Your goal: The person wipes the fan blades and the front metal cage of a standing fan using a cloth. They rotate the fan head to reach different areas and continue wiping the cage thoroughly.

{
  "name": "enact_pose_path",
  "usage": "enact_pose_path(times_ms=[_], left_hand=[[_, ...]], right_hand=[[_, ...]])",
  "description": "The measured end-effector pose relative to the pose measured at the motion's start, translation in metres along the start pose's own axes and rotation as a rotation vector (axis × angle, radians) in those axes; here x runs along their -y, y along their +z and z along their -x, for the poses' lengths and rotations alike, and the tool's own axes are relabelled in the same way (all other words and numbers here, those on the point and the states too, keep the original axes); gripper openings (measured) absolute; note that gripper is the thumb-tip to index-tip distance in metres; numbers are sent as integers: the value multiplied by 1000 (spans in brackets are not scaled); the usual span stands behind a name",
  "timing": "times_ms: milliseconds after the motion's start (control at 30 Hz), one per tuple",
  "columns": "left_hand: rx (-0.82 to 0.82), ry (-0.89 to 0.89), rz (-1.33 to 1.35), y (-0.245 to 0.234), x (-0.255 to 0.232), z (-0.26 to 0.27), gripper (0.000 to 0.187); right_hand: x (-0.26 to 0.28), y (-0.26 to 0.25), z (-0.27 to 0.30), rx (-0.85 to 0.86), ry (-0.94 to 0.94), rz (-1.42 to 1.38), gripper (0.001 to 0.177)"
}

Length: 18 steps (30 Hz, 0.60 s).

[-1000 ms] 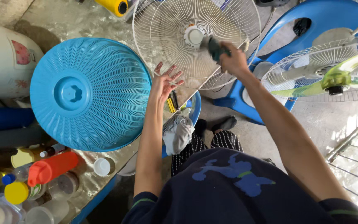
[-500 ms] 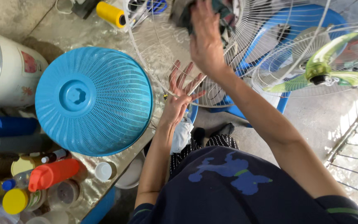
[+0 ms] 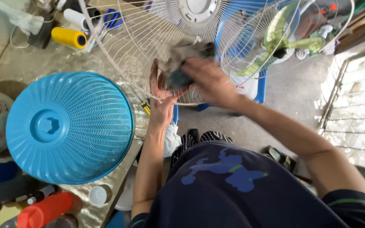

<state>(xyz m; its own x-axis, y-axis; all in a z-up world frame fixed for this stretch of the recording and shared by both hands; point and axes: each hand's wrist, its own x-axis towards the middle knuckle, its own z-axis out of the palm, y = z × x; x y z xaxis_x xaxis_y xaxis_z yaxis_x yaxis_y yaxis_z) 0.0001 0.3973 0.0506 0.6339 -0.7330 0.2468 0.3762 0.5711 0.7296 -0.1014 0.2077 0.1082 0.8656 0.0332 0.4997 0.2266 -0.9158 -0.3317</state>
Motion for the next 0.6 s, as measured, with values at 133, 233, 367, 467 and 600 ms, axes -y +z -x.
enact_pose_path(times_ms=[133, 233, 367, 467, 600], left_hand=[[64, -35, -71, 29, 2, -5, 101], [118, -68, -77, 58, 21, -10, 101], [225, -110, -97, 90, 48, -6, 102], [246, -94, -60, 105, 62, -11, 100], [194, -139, -5, 116, 61, -15, 102]], right_hand=[[-70, -55, 23, -92, 339, 224, 52], [-101, -70, 25, -472, 183, 217, 49], [-99, -77, 34, -398, 216, 461, 56], [-94, -98, 54, -430, 289, 338, 56], [-103, -146, 86, -192, 386, 322, 53]])
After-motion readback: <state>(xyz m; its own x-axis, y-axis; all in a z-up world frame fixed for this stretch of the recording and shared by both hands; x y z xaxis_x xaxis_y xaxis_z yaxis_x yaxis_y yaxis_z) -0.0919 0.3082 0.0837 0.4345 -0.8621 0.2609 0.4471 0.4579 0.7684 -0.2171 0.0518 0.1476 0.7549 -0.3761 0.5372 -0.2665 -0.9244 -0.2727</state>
